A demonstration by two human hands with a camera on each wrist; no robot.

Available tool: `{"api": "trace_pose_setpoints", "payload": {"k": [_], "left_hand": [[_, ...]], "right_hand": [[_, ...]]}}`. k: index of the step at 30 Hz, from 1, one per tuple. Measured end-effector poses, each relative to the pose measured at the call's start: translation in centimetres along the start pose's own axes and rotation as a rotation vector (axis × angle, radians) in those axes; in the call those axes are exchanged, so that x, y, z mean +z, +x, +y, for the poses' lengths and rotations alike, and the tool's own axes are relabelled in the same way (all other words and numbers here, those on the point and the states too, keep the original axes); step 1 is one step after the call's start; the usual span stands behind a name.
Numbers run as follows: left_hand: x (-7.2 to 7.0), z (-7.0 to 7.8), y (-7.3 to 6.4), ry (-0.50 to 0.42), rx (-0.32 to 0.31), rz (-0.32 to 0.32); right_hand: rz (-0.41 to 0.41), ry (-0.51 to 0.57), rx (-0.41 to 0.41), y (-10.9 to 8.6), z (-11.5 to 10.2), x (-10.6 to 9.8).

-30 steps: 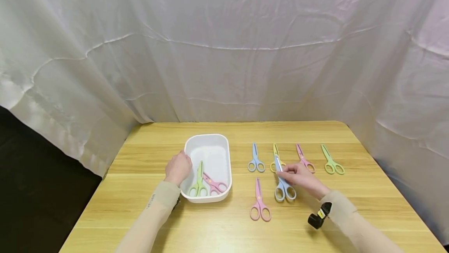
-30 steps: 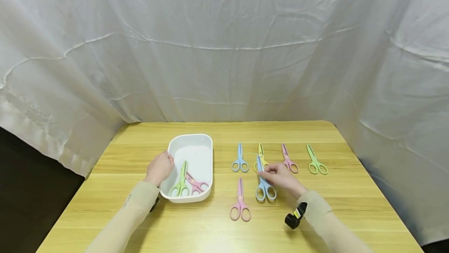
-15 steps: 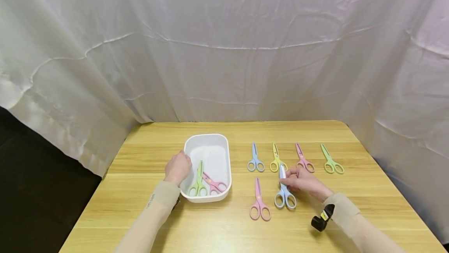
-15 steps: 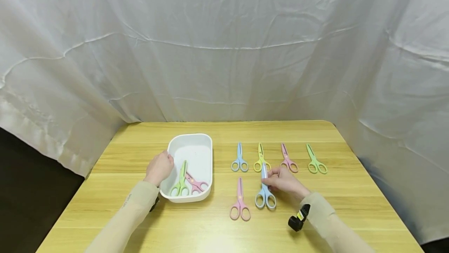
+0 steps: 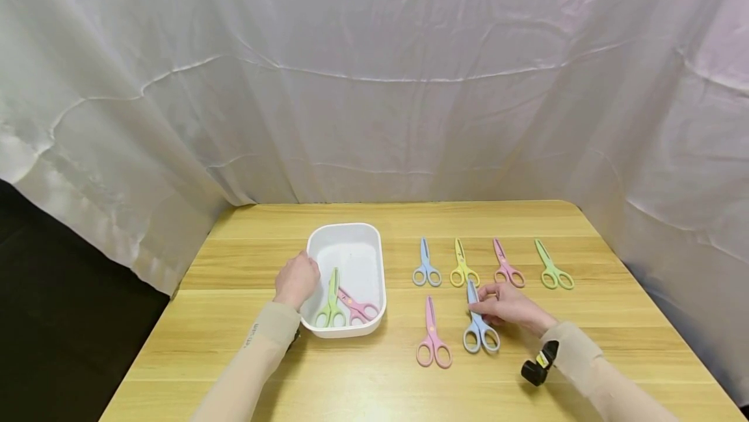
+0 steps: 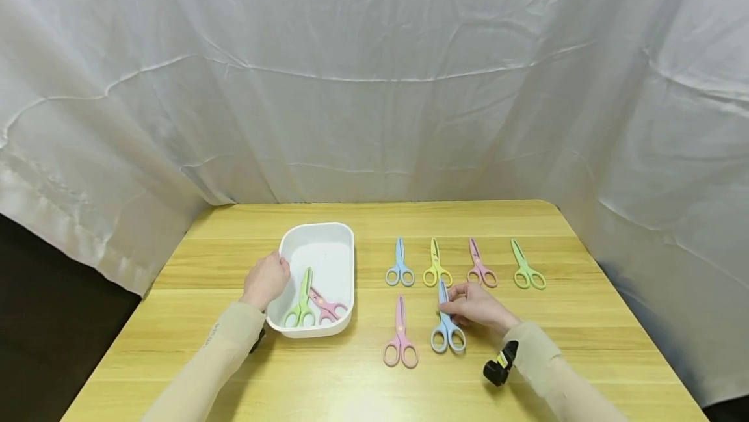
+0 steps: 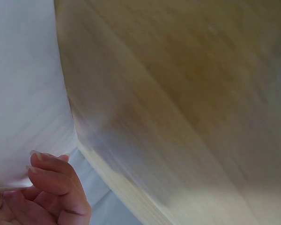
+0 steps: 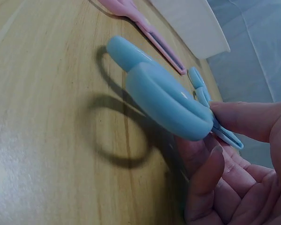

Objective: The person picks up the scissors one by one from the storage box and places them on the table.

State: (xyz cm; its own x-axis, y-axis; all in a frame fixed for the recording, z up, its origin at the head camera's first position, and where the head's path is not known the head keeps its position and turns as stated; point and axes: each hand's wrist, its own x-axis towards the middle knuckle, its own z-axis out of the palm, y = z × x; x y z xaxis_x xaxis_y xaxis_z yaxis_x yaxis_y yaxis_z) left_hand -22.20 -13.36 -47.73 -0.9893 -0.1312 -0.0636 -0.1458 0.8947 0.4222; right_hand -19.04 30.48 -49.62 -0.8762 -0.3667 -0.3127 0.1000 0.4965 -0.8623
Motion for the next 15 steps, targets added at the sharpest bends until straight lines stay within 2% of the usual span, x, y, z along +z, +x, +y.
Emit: {"api": "trace_pose_setpoints", "payload": {"k": [7, 15], "left_hand": [[0.01, -0.01, 0.05, -0.007, -0.005, 0.004], [0.03, 0.01, 0.12, 0.003, -0.009, 0.003]], "right_hand": [[-0.02, -0.047, 0.006, -0.09, -0.36, 0.19], [-0.055, -0.095, -0.039, -0.31, -0.85, 0.19]]}}
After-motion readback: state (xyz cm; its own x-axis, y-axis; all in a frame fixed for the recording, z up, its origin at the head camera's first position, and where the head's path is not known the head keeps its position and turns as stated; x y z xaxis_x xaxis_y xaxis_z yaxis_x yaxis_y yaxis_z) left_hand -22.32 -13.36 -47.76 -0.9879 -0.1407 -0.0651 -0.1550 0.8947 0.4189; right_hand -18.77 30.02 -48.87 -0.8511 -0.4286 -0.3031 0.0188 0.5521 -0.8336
